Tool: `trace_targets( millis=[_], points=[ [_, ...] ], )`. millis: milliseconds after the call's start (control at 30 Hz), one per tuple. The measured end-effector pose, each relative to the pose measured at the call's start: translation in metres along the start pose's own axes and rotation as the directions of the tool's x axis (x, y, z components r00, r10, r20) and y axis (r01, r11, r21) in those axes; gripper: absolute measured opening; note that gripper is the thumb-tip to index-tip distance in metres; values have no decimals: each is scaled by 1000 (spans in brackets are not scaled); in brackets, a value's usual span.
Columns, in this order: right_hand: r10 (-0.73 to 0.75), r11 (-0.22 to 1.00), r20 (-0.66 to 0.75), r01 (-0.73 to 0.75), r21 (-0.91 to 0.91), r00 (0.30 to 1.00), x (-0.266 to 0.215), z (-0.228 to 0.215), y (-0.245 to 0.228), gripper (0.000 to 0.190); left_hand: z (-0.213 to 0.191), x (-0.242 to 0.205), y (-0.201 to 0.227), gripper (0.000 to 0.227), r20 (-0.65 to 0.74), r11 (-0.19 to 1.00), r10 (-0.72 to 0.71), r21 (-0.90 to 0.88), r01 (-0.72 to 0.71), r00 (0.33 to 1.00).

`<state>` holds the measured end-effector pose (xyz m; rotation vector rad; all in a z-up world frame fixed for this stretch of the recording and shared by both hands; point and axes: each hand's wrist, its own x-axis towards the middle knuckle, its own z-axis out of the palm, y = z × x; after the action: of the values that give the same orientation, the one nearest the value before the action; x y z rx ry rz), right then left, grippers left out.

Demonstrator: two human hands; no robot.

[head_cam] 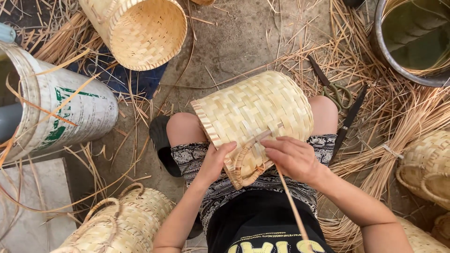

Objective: Weaving strips of wood or bamboo to form baskets and attaching woven handles.

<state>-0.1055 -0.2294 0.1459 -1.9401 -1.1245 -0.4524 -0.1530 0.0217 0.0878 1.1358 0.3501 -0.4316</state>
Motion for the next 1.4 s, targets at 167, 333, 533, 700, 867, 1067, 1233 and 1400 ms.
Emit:
trace_targets(
  millis=[167,333,533,700,867,1067,1233,1400],
  points=[
    [-56,974,280,115,-197,958,32,-29,-29,38,17,1,2,54,-5,999,28,46,-28,1000],
    [-25,937,456,179,-299,890,39,-27,-31,47,30,7,-1,54,18,991,63,113,-65,998],
    [579,814,429,-458,-358,693,41,-8,12,18,13,27,-8,58,90,989,-32,145,19,995],
    [481,876,26,-479,-64,876,71,-26,-10,37,12,40,14,66,81,938,11,-346,17,997],
    [396,785,386,-525,329,833,23,-20,-70,15,43,27,21,64,-86,850,74,-515,-107,994],
    [720,657,227,-749,81,656,-68,97,-47,34,43,19,-23,63,-133,855,113,-492,-164,985],
    [766,633,139,-774,5,627,-106,146,-13,35,37,13,-61,60,-123,887,151,-421,-189,981],
    [782,600,214,-800,-1,586,-92,156,-10,32,25,18,-80,56,-180,870,193,-424,-253,965]
  ],
)
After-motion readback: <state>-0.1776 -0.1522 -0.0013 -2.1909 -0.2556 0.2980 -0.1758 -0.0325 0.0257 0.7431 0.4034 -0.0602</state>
